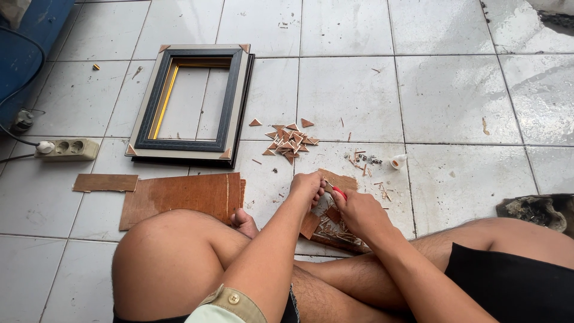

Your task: A person sits on the floor and uses a utility knife to shave and cut small pieces of wood, likely for use in a picture frame assembly.

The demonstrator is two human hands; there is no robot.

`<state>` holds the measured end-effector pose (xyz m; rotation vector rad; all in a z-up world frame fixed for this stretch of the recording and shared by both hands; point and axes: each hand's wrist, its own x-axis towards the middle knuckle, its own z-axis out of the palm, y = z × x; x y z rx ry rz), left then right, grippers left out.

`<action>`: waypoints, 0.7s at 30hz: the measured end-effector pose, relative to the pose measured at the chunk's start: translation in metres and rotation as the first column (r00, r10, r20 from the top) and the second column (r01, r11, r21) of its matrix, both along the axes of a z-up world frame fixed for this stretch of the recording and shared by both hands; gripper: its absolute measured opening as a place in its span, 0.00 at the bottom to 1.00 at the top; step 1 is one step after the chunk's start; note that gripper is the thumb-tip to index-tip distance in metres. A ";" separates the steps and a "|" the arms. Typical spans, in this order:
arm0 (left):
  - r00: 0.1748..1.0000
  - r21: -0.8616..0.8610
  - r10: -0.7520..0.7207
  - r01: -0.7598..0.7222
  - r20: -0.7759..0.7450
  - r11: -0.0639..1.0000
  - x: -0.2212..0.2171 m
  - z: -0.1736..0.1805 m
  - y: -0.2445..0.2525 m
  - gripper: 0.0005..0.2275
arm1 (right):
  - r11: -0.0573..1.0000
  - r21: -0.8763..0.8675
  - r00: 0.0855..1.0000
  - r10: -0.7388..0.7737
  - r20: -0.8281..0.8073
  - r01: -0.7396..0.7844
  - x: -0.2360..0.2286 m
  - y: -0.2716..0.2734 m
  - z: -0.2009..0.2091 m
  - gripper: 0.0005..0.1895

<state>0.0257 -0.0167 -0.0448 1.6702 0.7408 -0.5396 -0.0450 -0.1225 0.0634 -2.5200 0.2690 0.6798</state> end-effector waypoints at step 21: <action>1.000 0.011 0.000 0.000 -0.001 1.000 -0.004 0.012 -0.001 0.08 | 0.998 -0.058 0.995 0.014 -0.094 -0.020 0.012 0.002 -0.012 0.29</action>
